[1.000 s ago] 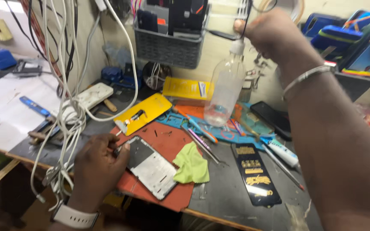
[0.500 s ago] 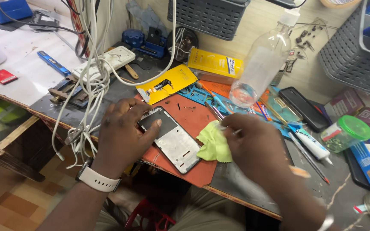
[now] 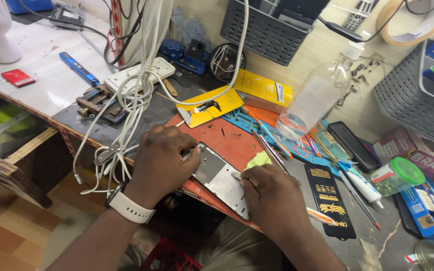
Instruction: The person cleans the back of a disassembled smartphone with a green cloth, then uses tweezers and a small orange tool to scrape and remove residue from the phone's frame and internal components.
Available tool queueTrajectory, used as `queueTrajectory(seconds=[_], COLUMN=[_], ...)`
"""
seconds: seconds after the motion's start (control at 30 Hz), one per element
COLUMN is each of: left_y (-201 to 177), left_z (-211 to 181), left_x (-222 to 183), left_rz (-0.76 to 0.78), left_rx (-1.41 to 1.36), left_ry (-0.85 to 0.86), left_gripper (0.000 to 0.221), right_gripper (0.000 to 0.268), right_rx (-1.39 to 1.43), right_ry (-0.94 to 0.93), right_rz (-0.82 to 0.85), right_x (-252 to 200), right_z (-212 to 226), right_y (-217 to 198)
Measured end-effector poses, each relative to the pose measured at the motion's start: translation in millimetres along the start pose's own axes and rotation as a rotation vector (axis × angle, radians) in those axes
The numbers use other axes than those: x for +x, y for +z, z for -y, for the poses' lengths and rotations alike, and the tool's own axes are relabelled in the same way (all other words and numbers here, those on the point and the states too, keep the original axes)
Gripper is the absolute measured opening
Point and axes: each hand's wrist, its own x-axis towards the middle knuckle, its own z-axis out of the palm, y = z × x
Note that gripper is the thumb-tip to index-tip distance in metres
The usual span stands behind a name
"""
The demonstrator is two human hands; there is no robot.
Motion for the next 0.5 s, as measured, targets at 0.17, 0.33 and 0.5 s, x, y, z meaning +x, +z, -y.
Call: queueTrajectory(seconds=[0.17, 0.33, 0.5], left_y=[2, 1, 1], left_z=[4, 2, 0], left_x=[-3, -1, 0], left_rz=[-0.01, -0.004, -0.002], left_rx=[-0.001, 0.001, 0.009], left_ry=[0.015, -0.021, -0.054], left_gripper=[0.011, 0.01, 0.009], right_gripper=[0.011, 0.011, 0.013], right_rx=[0.018, 0.036, -0.055], right_ry=[-0.06, -0.177, 0.112], right_rz=[0.025, 0.07, 0.17], right_x=[40, 64, 30], right_z=[-1, 3, -11], right_y=[26, 44, 8])
